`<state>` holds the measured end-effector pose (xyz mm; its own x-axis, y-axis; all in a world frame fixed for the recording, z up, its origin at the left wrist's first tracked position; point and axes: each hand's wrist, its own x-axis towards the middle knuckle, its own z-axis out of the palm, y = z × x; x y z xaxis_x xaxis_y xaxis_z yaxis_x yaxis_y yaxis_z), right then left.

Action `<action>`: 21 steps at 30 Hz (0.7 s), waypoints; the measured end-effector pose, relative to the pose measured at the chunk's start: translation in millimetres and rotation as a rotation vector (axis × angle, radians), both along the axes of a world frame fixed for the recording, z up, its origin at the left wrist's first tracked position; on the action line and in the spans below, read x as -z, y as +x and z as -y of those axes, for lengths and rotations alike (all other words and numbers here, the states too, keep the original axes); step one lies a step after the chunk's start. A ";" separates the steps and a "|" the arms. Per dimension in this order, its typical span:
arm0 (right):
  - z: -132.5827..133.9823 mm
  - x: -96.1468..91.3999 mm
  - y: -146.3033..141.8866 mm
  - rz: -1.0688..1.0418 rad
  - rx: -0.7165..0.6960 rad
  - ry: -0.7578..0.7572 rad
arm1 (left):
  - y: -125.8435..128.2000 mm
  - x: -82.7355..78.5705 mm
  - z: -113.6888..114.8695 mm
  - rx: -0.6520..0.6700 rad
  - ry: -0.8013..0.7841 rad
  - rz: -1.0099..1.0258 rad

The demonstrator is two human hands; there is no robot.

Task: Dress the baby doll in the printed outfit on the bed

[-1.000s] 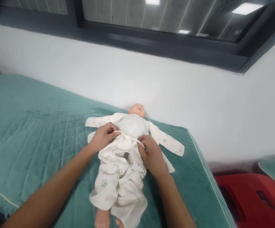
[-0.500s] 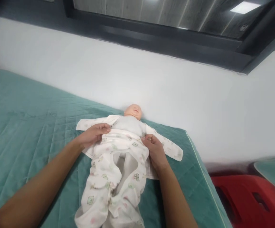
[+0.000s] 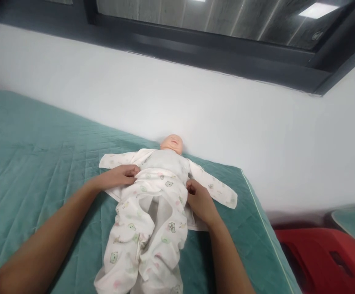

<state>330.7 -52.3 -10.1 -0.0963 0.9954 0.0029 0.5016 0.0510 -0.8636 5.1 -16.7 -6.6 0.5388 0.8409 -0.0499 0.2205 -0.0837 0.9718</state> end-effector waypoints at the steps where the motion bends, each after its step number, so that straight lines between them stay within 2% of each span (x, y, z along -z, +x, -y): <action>1: 0.4 -0.2 -0.8 -0.039 0.004 0.004 | 0.1 -0.1 0.0 0.001 -0.005 0.015; 4: 1.9 -5.2 -2.2 -0.193 0.052 -0.007 | -0.6 -0.5 -0.7 0.019 -0.009 0.040; 7: 4.2 -12.4 -7.3 -0.272 0.071 0.068 | -2.2 -2.4 -0.6 0.055 0.011 0.033; 10: 6.2 -16.6 -15.8 -0.249 0.009 0.137 | -2.7 -5.1 1.4 0.091 0.024 0.035; 13: 6.5 -17.4 -18.6 -0.213 -0.078 0.135 | -0.7 -5.5 3.0 0.096 0.056 0.036; 17: 5.1 -17.3 -13.8 -0.153 -0.131 0.072 | 5.8 -0.8 1.9 -0.042 0.172 0.053; 21: 5.3 -18.9 -13.1 -0.136 -0.137 0.084 | 12.6 3.5 0.4 -0.172 0.322 0.056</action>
